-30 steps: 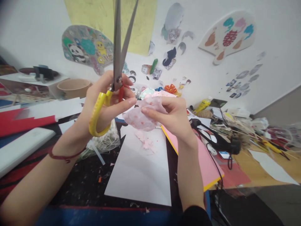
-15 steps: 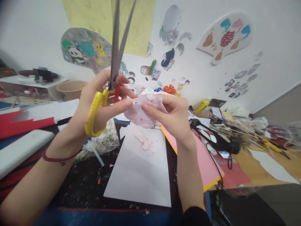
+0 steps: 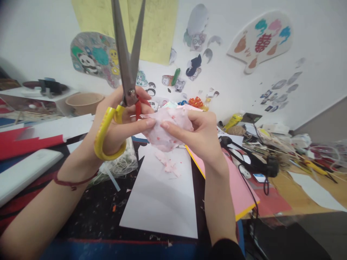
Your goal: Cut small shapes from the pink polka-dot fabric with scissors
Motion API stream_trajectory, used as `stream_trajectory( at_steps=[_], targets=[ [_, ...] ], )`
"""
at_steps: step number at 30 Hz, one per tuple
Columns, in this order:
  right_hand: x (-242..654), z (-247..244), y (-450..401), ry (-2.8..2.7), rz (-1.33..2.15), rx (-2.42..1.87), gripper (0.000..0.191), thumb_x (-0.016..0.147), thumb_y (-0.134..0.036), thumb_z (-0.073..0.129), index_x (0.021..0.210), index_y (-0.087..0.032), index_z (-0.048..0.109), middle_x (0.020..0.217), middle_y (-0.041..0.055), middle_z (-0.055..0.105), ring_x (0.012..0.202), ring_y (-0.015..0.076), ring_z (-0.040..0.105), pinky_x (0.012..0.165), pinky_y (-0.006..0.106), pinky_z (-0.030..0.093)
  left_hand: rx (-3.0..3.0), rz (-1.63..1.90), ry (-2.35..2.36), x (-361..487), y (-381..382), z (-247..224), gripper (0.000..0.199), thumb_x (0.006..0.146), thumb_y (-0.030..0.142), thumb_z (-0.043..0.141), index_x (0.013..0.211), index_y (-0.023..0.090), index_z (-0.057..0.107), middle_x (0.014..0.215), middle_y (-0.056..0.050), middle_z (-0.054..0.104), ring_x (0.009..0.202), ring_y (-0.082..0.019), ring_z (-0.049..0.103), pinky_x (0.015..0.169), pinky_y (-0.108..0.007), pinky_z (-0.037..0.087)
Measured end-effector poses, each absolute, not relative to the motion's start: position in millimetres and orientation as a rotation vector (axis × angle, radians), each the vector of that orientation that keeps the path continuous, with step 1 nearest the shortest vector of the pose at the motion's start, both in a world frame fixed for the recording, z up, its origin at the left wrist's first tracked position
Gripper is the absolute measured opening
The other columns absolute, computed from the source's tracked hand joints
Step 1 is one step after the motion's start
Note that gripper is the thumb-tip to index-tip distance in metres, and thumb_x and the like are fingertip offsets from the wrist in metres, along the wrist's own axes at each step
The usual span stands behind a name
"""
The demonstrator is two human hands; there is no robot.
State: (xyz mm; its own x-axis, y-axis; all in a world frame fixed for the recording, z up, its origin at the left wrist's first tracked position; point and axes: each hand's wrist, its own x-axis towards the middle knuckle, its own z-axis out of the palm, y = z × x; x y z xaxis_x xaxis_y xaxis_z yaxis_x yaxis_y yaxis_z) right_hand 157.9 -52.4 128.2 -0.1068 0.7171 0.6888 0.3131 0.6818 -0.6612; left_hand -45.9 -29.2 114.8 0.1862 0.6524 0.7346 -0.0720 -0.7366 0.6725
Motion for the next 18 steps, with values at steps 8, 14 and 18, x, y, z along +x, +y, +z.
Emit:
stream_trajectory(
  at_steps=[8,14,18],
  targets=[
    [159.5,126.4,-50.0,-1.694,0.419,-0.853,0.021,0.076,-0.041,0.085,0.066,-0.027,0.073,0.066,-0.0015,0.066,0.062,0.0154,0.058,0.055,0.032,0.050,1.772,1.588,0.605,-44.3,-31.4,121.5,0.029,0.086,0.041,0.072,0.107,0.025,0.061,0.076,-0.001,0.068,0.067,-0.019,0.069,0.051,-0.029,0.054],
    [157.3,126.9,-50.8,-1.670,0.422,-0.849,0.022,0.074,-0.041,0.086,0.065,-0.027,0.072,0.064,-0.0023,0.064,0.059,0.0141,0.057,0.052,0.031,0.047,1.791,1.514,0.566,-44.4,-33.0,120.8,0.037,0.078,0.038,0.080,0.108,0.026,0.060,0.075,0.002,0.066,0.064,-0.016,0.066,0.051,-0.027,0.056],
    [156.8,127.0,-50.6,-1.671,0.428,-0.823,0.024,0.074,-0.037,0.086,0.062,-0.025,0.070,0.062,-0.0030,0.062,0.057,0.0123,0.055,0.050,0.030,0.044,1.844,1.528,0.597,-44.8,-35.0,120.1,0.036,0.078,0.032,0.078,0.108,0.026,0.059,0.076,0.001,0.067,0.066,-0.017,0.067,0.055,-0.028,0.057]
  ],
)
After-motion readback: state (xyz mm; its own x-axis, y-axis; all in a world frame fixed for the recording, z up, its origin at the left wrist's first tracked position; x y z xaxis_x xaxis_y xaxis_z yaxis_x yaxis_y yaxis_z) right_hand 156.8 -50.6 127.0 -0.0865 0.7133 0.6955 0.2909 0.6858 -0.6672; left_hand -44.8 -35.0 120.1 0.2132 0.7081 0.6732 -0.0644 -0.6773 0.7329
